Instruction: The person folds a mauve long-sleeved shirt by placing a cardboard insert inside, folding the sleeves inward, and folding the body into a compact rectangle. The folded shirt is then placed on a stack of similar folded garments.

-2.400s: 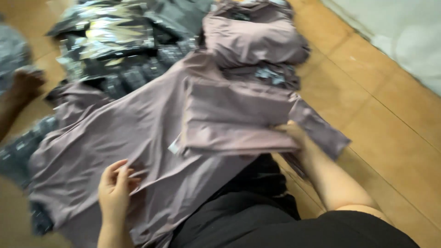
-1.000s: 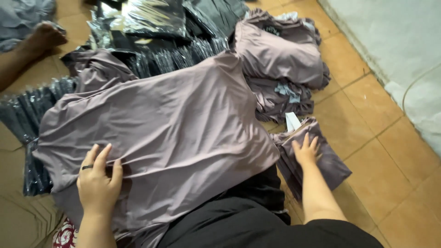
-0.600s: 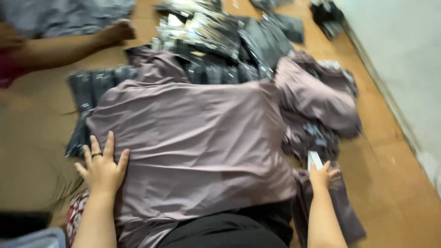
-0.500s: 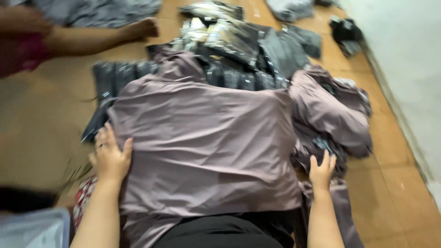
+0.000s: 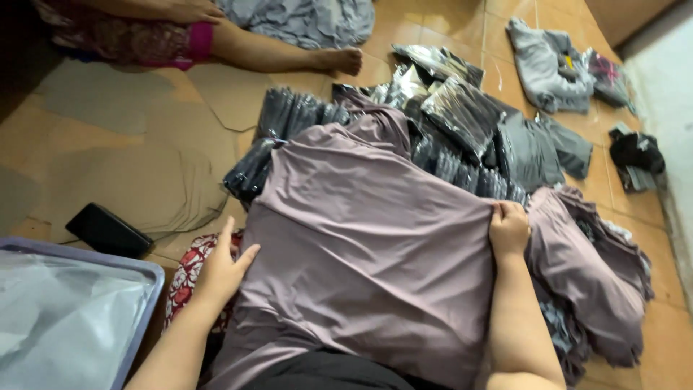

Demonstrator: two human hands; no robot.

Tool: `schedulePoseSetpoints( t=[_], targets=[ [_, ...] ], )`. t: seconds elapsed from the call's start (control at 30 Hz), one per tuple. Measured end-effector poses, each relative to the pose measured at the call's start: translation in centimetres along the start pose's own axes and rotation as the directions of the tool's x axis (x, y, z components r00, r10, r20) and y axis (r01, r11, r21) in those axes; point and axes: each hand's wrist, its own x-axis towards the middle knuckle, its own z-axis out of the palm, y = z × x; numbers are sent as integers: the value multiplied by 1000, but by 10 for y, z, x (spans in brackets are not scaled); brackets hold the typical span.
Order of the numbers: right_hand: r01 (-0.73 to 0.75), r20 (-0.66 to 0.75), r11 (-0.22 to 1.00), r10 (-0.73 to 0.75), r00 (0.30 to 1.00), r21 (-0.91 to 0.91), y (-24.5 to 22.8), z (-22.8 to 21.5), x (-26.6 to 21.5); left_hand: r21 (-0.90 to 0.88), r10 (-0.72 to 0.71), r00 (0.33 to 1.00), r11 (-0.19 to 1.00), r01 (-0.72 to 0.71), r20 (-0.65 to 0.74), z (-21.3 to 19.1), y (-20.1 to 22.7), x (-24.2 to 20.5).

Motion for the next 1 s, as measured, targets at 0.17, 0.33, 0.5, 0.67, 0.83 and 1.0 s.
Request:
schedulePoseSetpoints(
  t=[0.17, 0.33, 0.5, 0.67, 0.83, 1.0],
  targets=[
    [-186, -196, 872, 107, 975, -452, 21, -2, 13, -9, 224, 968, 974, -226, -115, 17, -16, -6],
    [-320, -35, 858, 335, 942, -401, 72, 11, 27, 70, 96, 995, 993, -97, 28, 4, -1, -14],
    [-292, 185, 940, 323, 928, -173, -35, -43, 25, 124, 127, 992, 984, -129, 28, -9, 20, 13],
    [-300, 329, 942, 333, 883, -150, -69, -19, 20, -2, 250, 965, 968, -251, -79, -1, 37, 54],
    [-236, 247, 960, 268, 931, -149, -67, -16, 12, 158, 282, 915, 957, -244, -288, 2, 37, 61],
    [-243, 238, 959, 273, 932, -147, -68, -16, 10, 52, 61, 983, 997, -52, -174, -16, 45, 59]
  ],
)
